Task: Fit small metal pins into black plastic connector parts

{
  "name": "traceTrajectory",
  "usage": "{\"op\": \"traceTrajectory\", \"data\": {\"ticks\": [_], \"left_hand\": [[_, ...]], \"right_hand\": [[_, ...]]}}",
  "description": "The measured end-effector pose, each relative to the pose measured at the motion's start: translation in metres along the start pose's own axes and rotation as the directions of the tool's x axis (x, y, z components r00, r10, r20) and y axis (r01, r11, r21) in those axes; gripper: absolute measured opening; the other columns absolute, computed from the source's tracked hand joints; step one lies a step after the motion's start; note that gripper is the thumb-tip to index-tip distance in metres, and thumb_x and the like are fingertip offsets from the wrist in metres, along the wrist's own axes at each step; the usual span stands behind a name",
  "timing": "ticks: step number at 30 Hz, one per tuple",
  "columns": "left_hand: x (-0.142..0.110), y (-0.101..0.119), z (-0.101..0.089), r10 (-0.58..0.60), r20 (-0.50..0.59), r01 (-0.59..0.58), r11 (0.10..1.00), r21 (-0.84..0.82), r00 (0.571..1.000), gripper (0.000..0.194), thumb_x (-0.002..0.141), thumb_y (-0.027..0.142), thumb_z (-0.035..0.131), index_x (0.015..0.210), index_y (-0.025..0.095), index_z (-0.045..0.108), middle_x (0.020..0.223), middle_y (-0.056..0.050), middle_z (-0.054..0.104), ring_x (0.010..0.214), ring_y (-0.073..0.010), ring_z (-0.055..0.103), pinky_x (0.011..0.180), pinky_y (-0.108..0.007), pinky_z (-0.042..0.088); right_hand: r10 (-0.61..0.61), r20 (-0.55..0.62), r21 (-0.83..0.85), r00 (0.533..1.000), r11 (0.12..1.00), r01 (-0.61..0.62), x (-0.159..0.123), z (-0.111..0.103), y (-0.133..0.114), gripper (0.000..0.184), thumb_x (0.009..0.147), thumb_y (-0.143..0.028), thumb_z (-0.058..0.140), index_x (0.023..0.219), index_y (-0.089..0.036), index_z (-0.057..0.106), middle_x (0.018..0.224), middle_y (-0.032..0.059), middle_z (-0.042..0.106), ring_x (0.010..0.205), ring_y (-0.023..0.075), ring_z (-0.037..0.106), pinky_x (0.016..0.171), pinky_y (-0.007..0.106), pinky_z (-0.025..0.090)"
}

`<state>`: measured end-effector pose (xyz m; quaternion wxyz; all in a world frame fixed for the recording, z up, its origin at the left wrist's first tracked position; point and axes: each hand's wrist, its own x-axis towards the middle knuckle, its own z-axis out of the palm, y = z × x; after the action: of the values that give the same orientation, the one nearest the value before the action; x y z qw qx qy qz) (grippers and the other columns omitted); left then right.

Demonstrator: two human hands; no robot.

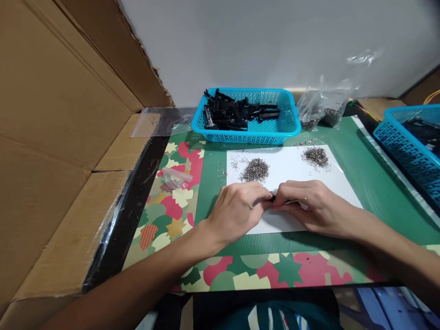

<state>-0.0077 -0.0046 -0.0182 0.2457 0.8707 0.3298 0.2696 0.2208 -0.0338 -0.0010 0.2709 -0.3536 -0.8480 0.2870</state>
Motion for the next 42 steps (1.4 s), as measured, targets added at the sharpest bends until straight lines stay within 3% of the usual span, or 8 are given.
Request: {"op": "traceTrajectory", "data": {"ticks": [3, 8, 20, 28, 30, 32, 37, 42], "left_hand": [[0.000, -0.002, 0.001, 0.041, -0.028, -0.042, 0.999, -0.018, 0.999, 0.014, 0.095, 0.010, 0.070, 0.091, 0.018, 0.080, 0.088, -0.003, 0.080, 0.078, -0.0184, 0.075, 0.066, -0.027, 0.053], [-0.001, -0.002, -0.002, 0.026, -0.107, -0.034, 0.996, -0.077, 0.994, 0.013, 0.097, 0.020, 0.078, 0.110, 0.019, 0.077, 0.102, -0.004, 0.082, 0.080, -0.0170, 0.074, 0.068, -0.027, 0.055], [0.003, -0.004, -0.015, 0.104, -0.255, -0.117, 0.992, -0.036, 0.961, 0.020, 0.100, 0.015, 0.072, 0.119, 0.021, 0.073, 0.107, -0.004, 0.077, 0.054, -0.0080, 0.049, 0.052, -0.022, 0.047], [0.004, -0.005, -0.015, 0.024, -0.119, -0.025, 1.000, -0.001, 0.993, 0.036, 0.108, 0.030, 0.062, 0.145, 0.028, 0.064, 0.123, -0.006, 0.076, 0.058, -0.0091, 0.058, 0.060, -0.022, 0.056], [0.002, -0.006, -0.016, -0.006, -0.120, 0.006, 1.000, -0.007, 0.993, 0.034, 0.111, 0.031, 0.056, 0.143, 0.027, 0.064, 0.124, -0.006, 0.075, 0.068, -0.0116, 0.066, 0.068, -0.023, 0.059], [0.001, -0.007, -0.016, 0.005, -0.125, -0.009, 0.999, -0.035, 0.992, 0.028, 0.112, 0.029, 0.052, 0.136, 0.027, 0.067, 0.126, -0.006, 0.073, 0.090, -0.0160, 0.074, 0.081, -0.024, 0.060], [-0.002, -0.008, -0.016, 0.082, -0.063, -0.089, 0.989, -0.117, 0.995, 0.025, 0.113, 0.021, 0.044, 0.120, 0.026, 0.067, 0.111, -0.004, 0.074, 0.096, -0.0175, 0.074, 0.080, -0.024, 0.057], [-0.002, -0.003, -0.014, 0.117, -0.014, -0.117, 0.987, -0.112, 0.993, 0.023, 0.113, 0.019, 0.041, 0.114, 0.024, 0.064, 0.100, -0.003, 0.071, 0.081, -0.0161, 0.070, 0.072, -0.027, 0.053]], "right_hand": [[0.036, -0.120, 0.098, 0.992, 0.995, -0.024, 0.001, -0.007, 0.001, 0.010, 0.105, -0.017, 0.063, 0.097, -0.020, 0.069, 0.085, 0.0030, 0.073, 0.073, 0.0142, 0.066, 0.064, 0.025, 0.049], [0.255, -0.430, 0.445, 0.866, 0.894, -0.043, 0.001, -0.022, 0.013, 0.029, 0.109, -0.035, 0.061, 0.084, -0.021, 0.063, 0.075, 0.0008, 0.061, 0.063, 0.0140, 0.056, 0.057, 0.028, 0.045], [0.310, 0.063, 0.368, 0.949, 0.876, -0.311, 0.010, -0.032, 0.024, 0.032, 0.102, -0.049, 0.069, 0.103, -0.017, 0.074, 0.069, -0.0054, 0.052, 0.064, 0.0112, 0.040, 0.057, 0.025, 0.029], [0.367, 0.050, 0.071, 0.929, 0.927, -0.369, 0.003, -0.077, 0.030, 0.025, 0.093, -0.041, 0.075, 0.093, -0.016, 0.080, 0.061, -0.0065, 0.043, 0.057, 0.0100, 0.036, 0.054, 0.026, 0.027], [0.468, -0.217, -0.183, 0.857, 0.843, -0.506, -0.009, -0.100, 0.034, 0.027, 0.094, -0.042, 0.072, 0.087, -0.018, 0.081, 0.064, -0.0021, 0.054, 0.059, 0.0116, 0.043, 0.056, 0.027, 0.029], [0.499, -0.556, -0.287, 0.665, 0.635, -0.717, -0.025, -0.122, 0.040, 0.029, 0.093, -0.045, 0.070, 0.088, -0.019, 0.081, 0.069, 0.0026, 0.064, 0.063, 0.0157, 0.052, 0.057, 0.029, 0.029], [0.442, -0.869, -0.134, 0.223, 0.223, -0.966, -0.060, -0.149, 0.059, 0.030, 0.095, -0.042, 0.063, 0.094, -0.019, 0.082, 0.085, 0.0136, 0.076, 0.077, 0.0292, 0.067, 0.059, 0.033, 0.031], [0.456, -0.879, -0.114, 0.137, 0.077, -0.990, -0.066, -0.141, 0.074, 0.031, 0.095, -0.041, 0.065, 0.102, -0.018, 0.085, 0.093, 0.0217, 0.079, 0.084, 0.0396, 0.073, 0.065, 0.039, 0.040]]}}
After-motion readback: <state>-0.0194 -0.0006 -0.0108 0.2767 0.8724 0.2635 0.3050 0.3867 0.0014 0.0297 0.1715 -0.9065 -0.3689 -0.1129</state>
